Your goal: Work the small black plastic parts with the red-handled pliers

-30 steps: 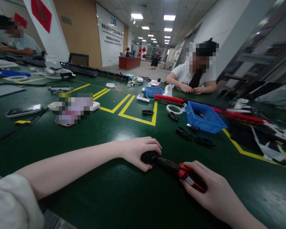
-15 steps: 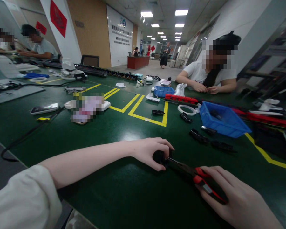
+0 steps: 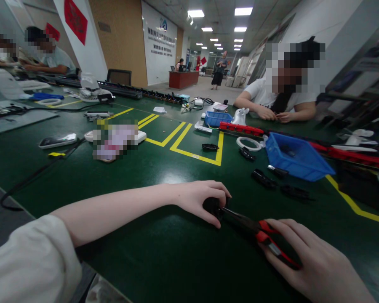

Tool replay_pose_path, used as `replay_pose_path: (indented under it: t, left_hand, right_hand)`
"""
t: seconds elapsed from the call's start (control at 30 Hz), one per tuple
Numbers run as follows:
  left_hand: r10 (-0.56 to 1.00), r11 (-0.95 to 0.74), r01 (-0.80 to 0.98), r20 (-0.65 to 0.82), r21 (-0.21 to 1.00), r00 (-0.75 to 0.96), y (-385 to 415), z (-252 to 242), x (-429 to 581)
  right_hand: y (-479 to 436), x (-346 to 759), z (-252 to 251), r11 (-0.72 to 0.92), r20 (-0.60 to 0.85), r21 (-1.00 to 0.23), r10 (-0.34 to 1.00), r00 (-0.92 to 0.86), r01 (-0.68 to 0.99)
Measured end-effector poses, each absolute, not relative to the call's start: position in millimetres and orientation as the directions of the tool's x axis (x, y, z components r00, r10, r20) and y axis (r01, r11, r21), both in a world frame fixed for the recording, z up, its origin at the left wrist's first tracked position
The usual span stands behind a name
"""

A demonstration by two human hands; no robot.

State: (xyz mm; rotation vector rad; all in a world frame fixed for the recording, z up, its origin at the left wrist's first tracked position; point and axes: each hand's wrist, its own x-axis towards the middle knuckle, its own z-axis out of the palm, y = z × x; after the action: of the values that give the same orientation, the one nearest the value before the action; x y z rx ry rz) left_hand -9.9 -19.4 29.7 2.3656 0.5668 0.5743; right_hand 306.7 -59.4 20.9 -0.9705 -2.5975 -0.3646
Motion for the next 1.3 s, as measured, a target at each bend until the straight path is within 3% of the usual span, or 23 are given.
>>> replay_pose_path:
  t: [0.27, 0.5, 0.7, 1.03, 1.3]
  left_hand:
    - [0.526, -0.738, 0.264, 0.283, 0.621, 0.802, -20, 29, -8]
    - [0.612, -0.726, 0.412, 0.246, 0.551, 0.751, -19, 27, -8]
    - [0.582, -0.752, 0.401, 0.243, 0.523, 0.776, -19, 27, -8]
    - [0.594, -0.770, 0.471, 0.214, 0.430, 0.776, -21, 27, -3]
    - [0.619, -0.745, 0.448, 0.261, 0.494, 0.741, -26, 27, -2]
  right_hand:
    - [-58, 304, 19, 0.711, 0.353, -0.046, 0.669, -0.655, 0.702]
    - [-60, 301, 26, 0.660, 0.277, -0.174, 0.745, -0.606, 0.731]
    - [-62, 298, 30, 0.628, 0.206, -0.243, 0.778, -0.593, 0.740]
    - [-68, 293, 29, 0.632, 0.288, -0.238, 0.771, -0.568, 0.738]
    - [-68, 295, 34, 0.737, 0.438, 0.016, 0.602, -0.668, 0.675]
